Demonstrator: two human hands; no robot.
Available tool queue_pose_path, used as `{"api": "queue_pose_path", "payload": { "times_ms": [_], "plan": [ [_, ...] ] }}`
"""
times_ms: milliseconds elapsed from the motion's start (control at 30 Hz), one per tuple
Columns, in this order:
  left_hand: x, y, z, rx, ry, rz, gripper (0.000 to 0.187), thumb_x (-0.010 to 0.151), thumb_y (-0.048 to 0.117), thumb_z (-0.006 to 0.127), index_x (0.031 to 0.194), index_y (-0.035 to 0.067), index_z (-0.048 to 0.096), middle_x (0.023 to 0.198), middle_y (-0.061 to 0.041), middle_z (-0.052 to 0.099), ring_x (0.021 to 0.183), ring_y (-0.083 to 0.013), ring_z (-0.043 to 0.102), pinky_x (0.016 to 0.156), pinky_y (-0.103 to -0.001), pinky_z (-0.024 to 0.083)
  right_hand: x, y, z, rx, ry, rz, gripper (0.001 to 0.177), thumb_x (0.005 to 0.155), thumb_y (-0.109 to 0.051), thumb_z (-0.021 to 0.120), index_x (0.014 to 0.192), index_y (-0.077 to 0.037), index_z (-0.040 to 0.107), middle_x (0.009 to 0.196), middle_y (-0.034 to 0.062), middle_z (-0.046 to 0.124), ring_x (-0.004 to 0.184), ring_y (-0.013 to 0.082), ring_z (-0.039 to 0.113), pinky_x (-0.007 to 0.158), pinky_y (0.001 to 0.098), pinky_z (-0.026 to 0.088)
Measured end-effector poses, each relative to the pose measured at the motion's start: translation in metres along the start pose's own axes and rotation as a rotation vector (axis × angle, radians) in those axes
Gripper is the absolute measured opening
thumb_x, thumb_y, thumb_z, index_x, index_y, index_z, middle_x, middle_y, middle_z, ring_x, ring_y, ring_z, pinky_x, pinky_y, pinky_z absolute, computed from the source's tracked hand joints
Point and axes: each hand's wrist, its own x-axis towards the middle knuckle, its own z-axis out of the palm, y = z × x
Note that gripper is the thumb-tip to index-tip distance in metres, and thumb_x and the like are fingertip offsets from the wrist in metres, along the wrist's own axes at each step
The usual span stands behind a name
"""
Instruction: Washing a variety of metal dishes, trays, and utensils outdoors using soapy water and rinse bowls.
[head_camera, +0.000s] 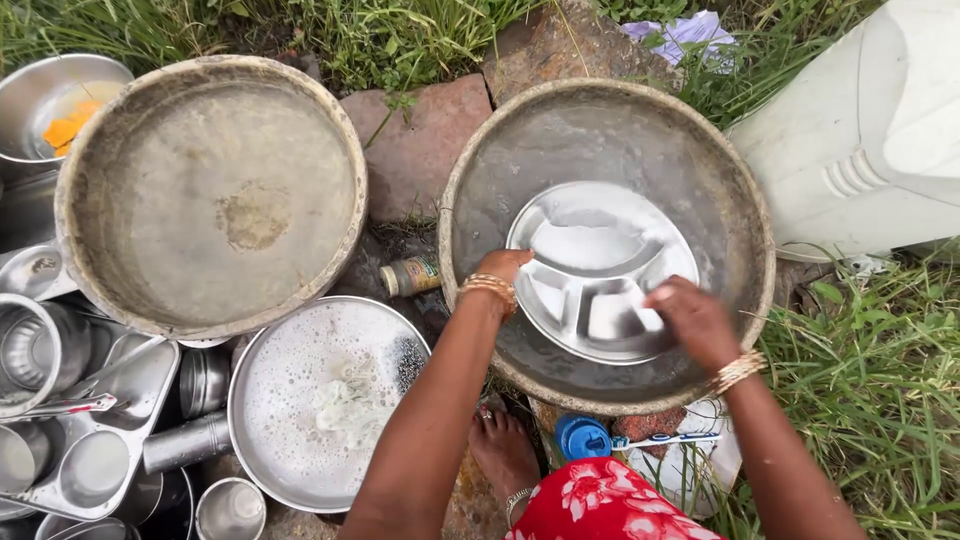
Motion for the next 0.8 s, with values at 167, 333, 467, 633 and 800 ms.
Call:
{"api": "queue_pose_path", "payload": {
  "times_ms": [167, 333, 467, 633, 800],
  "plan": [
    [0.013, -0.019, 0.020, 0.441, 0.338, -0.005, 0.064, 0.098, 0.045, 0.069, 0.137, -0.004, 0.057, 0.142, -0.026, 0.053, 0.128, -0.0406, 0.055, 0.104, -0.050, 0.037, 0.012, -0.024, 0.074, -0.495, -0.313, -0.496, 0.050, 0.097, -0.023, 0.054, 0.144, -0.007, 0.060, 0.152, 0.0174, 0.044, 0.143, 0.0383, 0.037, 0.116, 0.0507, 0.030],
    [0.064, -0.047, -0.008, 0.152, 0.393, -0.092, 0.054, 0.099, 0.039, 0.052, 0.128, -0.004, 0.065, 0.128, -0.029, 0.071, 0.110, -0.0379, 0.071, 0.093, -0.051, 0.054, 0.059, -0.034, 0.116, -0.809, -0.481, -0.710, 0.033, 0.098, -0.039, 0.060, 0.125, -0.021, 0.060, 0.166, 0.0139, 0.030, 0.150, 0.0339, 0.033, 0.122, 0.0498, 0.028],
    [0.022, -0.024, 0.014, 0.281, 0.558, -0.112, 0.062, 0.093, 0.047, 0.069, 0.130, -0.003, 0.065, 0.129, -0.027, 0.065, 0.108, -0.0370, 0.066, 0.093, -0.049, 0.047, 0.097, -0.012, 0.092, -0.665, -0.610, -0.554, 0.049, 0.099, -0.037, 0.054, 0.147, -0.024, 0.055, 0.162, 0.0166, 0.027, 0.147, 0.0377, 0.029, 0.121, 0.0468, 0.028],
    [0.038, -0.037, 0.005, 0.192, 0.677, 0.329, 0.046, 0.087, 0.034, 0.079, 0.102, -0.007, 0.066, 0.104, -0.029, 0.074, 0.087, -0.0410, 0.067, 0.079, -0.052, 0.052, 0.147, 0.145, 0.073, -0.741, 0.381, -0.689, 0.082, 0.096, -0.034, 0.058, 0.163, 0.000, 0.025, 0.166, 0.0311, 0.013, 0.154, 0.0481, 0.017, 0.130, 0.0456, 0.017],
    [-0.071, 0.020, 0.035, 0.806, 0.794, 0.751, 0.037, 0.091, 0.032, 0.077, 0.091, -0.005, 0.068, 0.082, -0.026, 0.070, 0.079, -0.0426, 0.067, 0.072, -0.050, 0.051, 0.143, 0.150, 0.075, -0.678, 0.028, 0.009, 0.073, 0.099, -0.035, 0.057, 0.157, 0.000, 0.030, 0.165, 0.0222, 0.030, 0.151, 0.0384, 0.029, 0.123, 0.0441, 0.026]
  ]
}}
